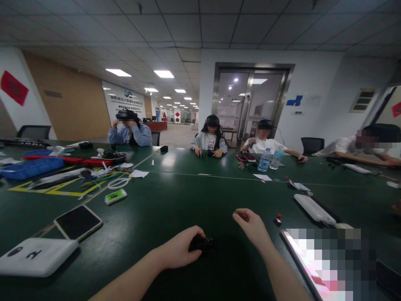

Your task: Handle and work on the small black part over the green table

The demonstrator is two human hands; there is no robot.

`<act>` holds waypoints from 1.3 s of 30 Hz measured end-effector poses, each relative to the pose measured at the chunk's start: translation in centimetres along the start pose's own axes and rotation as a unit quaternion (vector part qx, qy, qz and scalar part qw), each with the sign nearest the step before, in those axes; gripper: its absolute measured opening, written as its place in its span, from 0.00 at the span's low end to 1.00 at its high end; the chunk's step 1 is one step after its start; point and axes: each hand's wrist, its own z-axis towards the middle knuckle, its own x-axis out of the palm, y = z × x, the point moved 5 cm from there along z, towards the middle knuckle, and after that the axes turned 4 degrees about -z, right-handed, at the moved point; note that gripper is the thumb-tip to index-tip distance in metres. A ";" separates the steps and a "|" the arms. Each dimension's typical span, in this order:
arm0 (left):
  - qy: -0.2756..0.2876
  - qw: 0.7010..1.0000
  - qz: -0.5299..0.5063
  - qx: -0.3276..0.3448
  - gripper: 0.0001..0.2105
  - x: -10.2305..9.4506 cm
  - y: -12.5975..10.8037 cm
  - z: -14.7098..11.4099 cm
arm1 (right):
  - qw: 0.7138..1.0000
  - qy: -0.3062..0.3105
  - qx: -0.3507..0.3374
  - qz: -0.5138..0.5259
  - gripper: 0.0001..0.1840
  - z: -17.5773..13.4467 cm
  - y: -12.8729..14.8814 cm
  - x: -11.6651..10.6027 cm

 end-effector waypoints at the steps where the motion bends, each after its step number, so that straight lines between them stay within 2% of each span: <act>1: -0.002 1.000 0.002 0.001 0.16 0.0 0.1 0.0 | 1.000 0.009 0.000 -0.007 0.19 -0.1 0.2 0.1; 7: 0.002 0.999 0.008 0.049 0.18 -0.1 -0.4 0.1 | 0.998 0.030 0.008 -0.048 0.19 -0.3 0.4 0.3; 12: 0.013 0.998 0.004 0.058 0.19 -0.1 -0.6 0.1 | 0.996 0.065 0.009 -0.056 0.18 -0.3 0.0 1.1; 22: 0.006 0.998 -0.002 0.067 0.19 0.0 -0.5 0.3 | 0.987 0.097 0.031 -0.122 0.17 -0.4 -0.6 1.6; 39: -0.004 0.998 -0.001 0.060 0.20 0.0 -0.3 0.2 | 0.988 0.083 0.030 -0.123 0.16 -1.0 0.5 1.8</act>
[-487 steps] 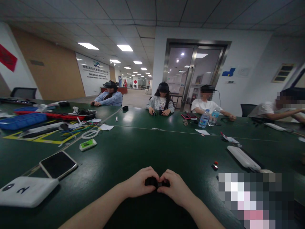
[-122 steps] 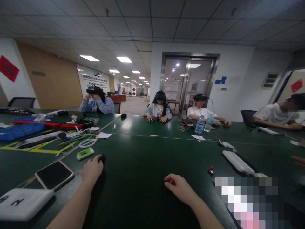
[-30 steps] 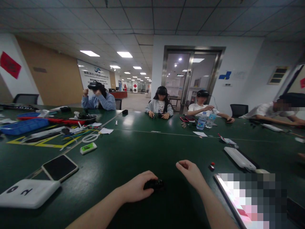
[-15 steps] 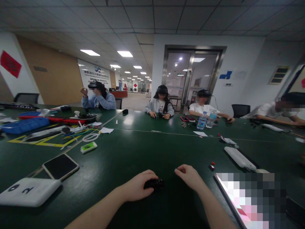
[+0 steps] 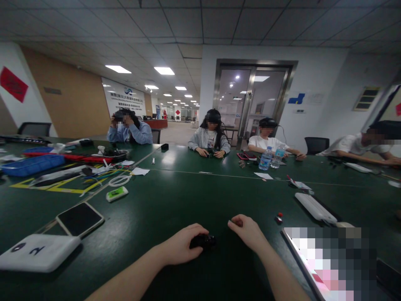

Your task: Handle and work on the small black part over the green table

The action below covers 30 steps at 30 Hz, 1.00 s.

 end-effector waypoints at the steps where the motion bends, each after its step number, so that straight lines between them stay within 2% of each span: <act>1: 0.000 1.000 0.000 -0.001 0.20 0.0 0.0 0.0 | 1.000 -0.003 -0.005 0.005 0.16 0.0 0.1 0.0; 10: -0.006 1.000 0.006 0.012 0.21 0.1 0.4 0.1 | 0.994 -0.035 -0.090 0.053 0.14 -0.1 1.5 1.0; 15: -0.013 1.000 0.003 -0.005 0.21 -0.1 0.3 0.0 | 0.987 0.018 -0.142 0.080 0.12 -1.4 3.6 1.8; 21: -0.012 1.000 -0.011 -0.009 0.20 -0.2 0.0 0.0 | 0.979 0.100 -0.168 0.058 0.09 -2.9 5.0 3.2; 26: -0.014 0.999 -0.029 0.007 0.21 0.0 0.4 0.1 | 0.975 0.127 -0.182 0.029 0.09 -3.1 5.2 4.2; 30: -0.021 0.999 -0.032 0.025 0.20 0.0 0.2 0.1 | 0.976 0.116 -0.185 0.003 0.09 -3.2 5.4 4.2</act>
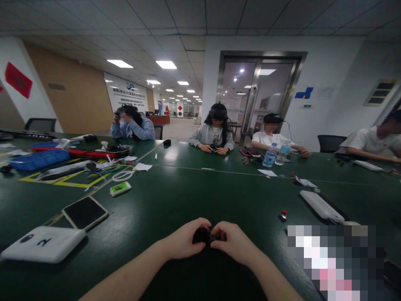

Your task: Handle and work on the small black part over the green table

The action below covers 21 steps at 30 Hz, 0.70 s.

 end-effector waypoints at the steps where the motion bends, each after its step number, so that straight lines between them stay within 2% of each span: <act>1: -0.001 1.000 0.003 0.004 0.19 0.0 -0.1 0.0 | 1.000 -0.003 0.000 -0.006 0.09 0.0 0.1 0.0; 9: -0.008 0.999 0.028 0.018 0.16 0.1 0.4 0.1 | 0.999 -0.002 -0.014 -0.031 0.08 -0.2 0.8 -0.1; 15: 0.010 0.998 0.022 0.052 0.15 0.2 0.0 0.1 | 0.999 -0.008 -0.021 -0.042 0.07 -0.1 0.8 0.1; 21: 0.028 0.998 0.030 0.048 0.15 0.3 0.0 0.1 | 0.998 0.000 -0.015 -0.056 0.07 0.1 0.8 0.3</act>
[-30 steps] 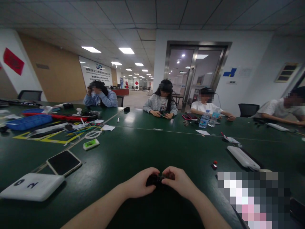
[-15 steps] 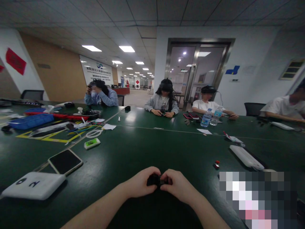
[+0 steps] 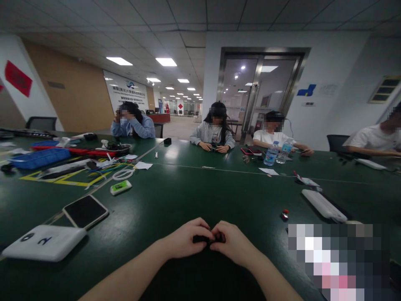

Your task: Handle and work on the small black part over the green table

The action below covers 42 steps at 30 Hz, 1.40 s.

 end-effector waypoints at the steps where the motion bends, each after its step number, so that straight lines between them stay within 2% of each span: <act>1: 0.003 1.000 0.008 0.001 0.15 0.0 0.0 0.0 | 1.000 0.002 0.002 -0.002 0.08 0.0 0.0 -0.1; 12: 0.022 0.998 0.061 -0.006 0.16 0.0 0.0 -0.1 | 0.997 0.047 0.030 0.053 0.08 -0.3 -0.5 -0.3; 17: 0.022 0.992 0.124 0.018 0.17 -0.1 -0.4 0.0 | 0.999 0.007 0.029 0.043 0.10 -0.1 -0.9 -0.5; 23: 0.035 0.982 0.181 0.024 0.17 -0.7 -0.3 -0.1 | 0.996 0.029 0.037 0.071 0.11 0.2 -2.0 -0.4; 30: 0.027 0.984 0.177 0.009 0.16 -1.4 -0.3 -0.3 | 0.995 0.011 0.051 0.086 0.13 0.7 -4.0 -1.1; 37: 0.012 0.983 0.184 0.006 0.15 -0.7 0.1 -0.1 | 0.996 0.016 0.051 0.075 0.14 0.8 -4.2 -1.0; 40: -0.002 0.982 0.190 -0.010 0.15 -1.5 0.8 -0.2 | 0.995 0.026 0.065 0.076 0.15 0.6 -4.3 -1.0; 42: -0.015 0.982 0.185 -0.034 0.15 -2.8 1.7 -0.6 | 0.994 0.027 0.072 0.077 0.15 0.5 -4.5 -1.0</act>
